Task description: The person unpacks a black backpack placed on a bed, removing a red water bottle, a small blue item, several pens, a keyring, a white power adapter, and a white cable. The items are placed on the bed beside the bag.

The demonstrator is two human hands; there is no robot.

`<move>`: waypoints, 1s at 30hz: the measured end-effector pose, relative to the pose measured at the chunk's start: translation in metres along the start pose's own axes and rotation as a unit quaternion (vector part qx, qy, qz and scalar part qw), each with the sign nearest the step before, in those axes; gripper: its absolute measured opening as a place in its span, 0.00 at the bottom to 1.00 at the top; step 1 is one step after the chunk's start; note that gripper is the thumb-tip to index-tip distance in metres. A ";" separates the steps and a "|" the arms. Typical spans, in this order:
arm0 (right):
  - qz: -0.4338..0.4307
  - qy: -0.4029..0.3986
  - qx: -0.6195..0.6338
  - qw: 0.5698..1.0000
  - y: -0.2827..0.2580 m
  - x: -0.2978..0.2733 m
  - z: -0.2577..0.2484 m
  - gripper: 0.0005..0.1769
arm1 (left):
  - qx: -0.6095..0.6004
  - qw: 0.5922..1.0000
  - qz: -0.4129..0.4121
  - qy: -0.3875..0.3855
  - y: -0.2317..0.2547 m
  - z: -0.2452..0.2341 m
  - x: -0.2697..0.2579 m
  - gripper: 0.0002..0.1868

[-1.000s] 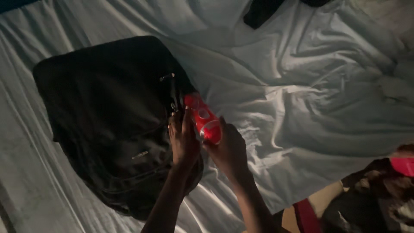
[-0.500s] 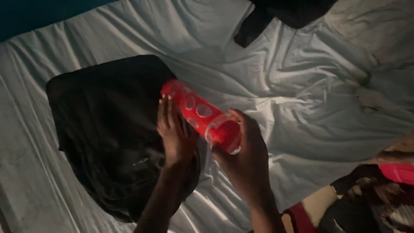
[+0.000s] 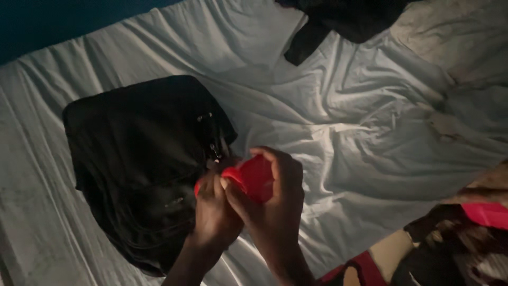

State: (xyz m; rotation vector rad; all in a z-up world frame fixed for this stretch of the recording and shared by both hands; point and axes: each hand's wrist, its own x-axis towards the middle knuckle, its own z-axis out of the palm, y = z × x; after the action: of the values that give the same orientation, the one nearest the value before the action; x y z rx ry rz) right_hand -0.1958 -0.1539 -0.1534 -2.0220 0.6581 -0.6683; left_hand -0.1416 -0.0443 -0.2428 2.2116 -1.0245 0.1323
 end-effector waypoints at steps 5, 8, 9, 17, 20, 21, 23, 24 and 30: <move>0.073 -0.051 0.123 0.988 0.006 0.005 -0.003 0.25 | -0.109 0.991 -0.074 -0.014 0.007 -0.009 0.005 0.38; 0.083 -0.069 0.137 0.985 0.017 0.008 -0.003 0.24 | -0.169 0.981 -0.087 -0.044 0.002 -0.006 0.005 0.41; 0.096 -0.077 0.137 0.983 0.019 0.007 -0.003 0.24 | -0.196 0.975 -0.086 -0.056 -0.003 -0.006 0.000 0.43; -0.032 -0.450 0.395 0.800 0.039 0.012 -0.017 0.22 | -0.539 0.666 -0.237 -0.458 -0.079 -0.041 -0.066 0.43; -0.108 -0.551 0.468 0.683 0.049 0.025 -0.016 0.19 | -0.621 0.575 -0.247 -0.472 -0.097 -0.053 -0.069 0.42; -0.100 -0.544 0.472 0.687 0.051 0.027 -0.016 0.21 | -0.627 0.572 -0.249 -0.467 -0.099 -0.050 -0.066 0.42; -0.033 -0.509 0.479 0.715 0.050 0.027 -0.017 0.30 | -0.560 0.645 -0.240 -0.462 -0.095 -0.035 -0.056 0.42; 0.030 -0.481 0.480 0.733 0.047 0.026 -0.019 0.37 | -0.527 0.677 -0.235 -0.458 -0.089 -0.030 -0.053 0.42; 0.276 -0.482 -0.116 0.824 0.024 0.030 -0.014 0.31 | -0.395 0.764 -0.210 -0.466 -0.075 -0.035 -0.025 0.41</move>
State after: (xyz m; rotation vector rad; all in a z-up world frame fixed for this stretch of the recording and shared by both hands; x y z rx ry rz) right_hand -0.1884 -0.1933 -0.1619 -1.9080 0.6409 0.7917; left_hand -0.0999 0.0275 -0.2659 1.5528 -0.7562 -1.4639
